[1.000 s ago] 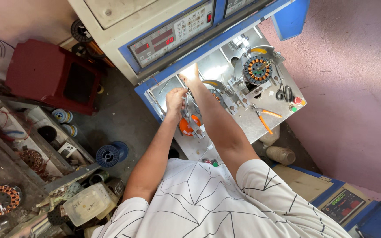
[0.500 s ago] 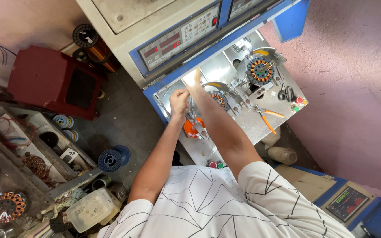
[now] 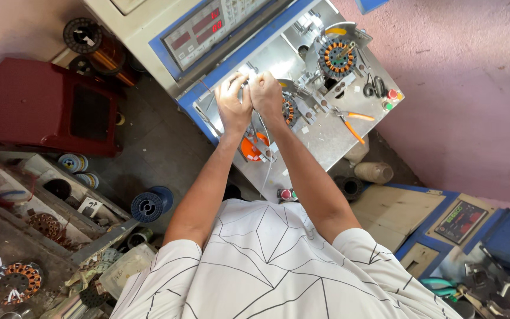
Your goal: The person works at a coil winding machine, handling thin wires and inserting them into the slots of a stator core. They use pliers to cut and adjust the wire ends and manipulate the stator within the machine's fixtures.
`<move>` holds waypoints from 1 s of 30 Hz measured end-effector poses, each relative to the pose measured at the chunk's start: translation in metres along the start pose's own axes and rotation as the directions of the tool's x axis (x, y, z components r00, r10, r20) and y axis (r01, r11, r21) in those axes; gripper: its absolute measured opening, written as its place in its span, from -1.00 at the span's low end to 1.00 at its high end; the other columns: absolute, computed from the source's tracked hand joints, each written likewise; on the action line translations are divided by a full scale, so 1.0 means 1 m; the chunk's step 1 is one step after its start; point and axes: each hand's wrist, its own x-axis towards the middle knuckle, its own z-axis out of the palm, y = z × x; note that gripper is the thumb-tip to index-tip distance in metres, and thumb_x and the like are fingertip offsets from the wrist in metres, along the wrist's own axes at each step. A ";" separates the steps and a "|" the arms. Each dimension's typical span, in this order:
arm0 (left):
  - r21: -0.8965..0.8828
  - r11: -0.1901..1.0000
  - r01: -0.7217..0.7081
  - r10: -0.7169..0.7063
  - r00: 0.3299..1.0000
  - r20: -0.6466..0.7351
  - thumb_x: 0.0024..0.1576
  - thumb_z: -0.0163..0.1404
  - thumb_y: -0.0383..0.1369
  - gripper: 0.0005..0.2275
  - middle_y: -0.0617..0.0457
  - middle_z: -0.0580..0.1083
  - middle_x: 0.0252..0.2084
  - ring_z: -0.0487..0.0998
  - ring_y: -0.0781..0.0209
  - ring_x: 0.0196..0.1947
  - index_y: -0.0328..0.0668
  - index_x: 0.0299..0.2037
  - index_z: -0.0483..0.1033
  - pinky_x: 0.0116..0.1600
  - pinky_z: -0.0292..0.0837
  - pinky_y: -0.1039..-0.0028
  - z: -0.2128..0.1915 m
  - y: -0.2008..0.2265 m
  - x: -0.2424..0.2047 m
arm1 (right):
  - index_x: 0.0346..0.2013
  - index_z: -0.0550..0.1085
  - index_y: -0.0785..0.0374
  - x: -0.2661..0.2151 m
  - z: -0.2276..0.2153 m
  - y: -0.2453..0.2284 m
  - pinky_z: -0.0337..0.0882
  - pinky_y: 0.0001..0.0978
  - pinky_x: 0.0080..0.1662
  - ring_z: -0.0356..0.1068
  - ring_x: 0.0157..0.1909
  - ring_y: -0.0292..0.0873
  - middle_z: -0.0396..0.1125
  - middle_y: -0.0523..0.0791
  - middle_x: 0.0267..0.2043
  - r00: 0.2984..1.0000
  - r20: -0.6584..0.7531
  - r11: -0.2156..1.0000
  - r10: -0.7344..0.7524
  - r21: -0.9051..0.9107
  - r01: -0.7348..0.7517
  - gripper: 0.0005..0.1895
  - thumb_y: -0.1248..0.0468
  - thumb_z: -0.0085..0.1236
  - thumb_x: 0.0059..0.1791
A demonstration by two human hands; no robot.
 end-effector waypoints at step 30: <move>0.222 0.962 -0.157 0.118 0.977 0.179 0.11 0.06 -0.50 -1.00 -0.04 0.50 -0.29 0.47 -0.09 -0.06 -0.22 -0.32 0.52 0.00 0.36 0.13 0.025 0.001 -0.024 | -0.25 0.65 0.24 -0.030 -0.270 0.036 0.33 -0.33 -0.34 0.28 -0.41 -0.23 0.30 -0.09 -0.30 0.923 0.333 0.911 -0.194 -0.289 0.295 -0.89 0.29 0.32 -0.04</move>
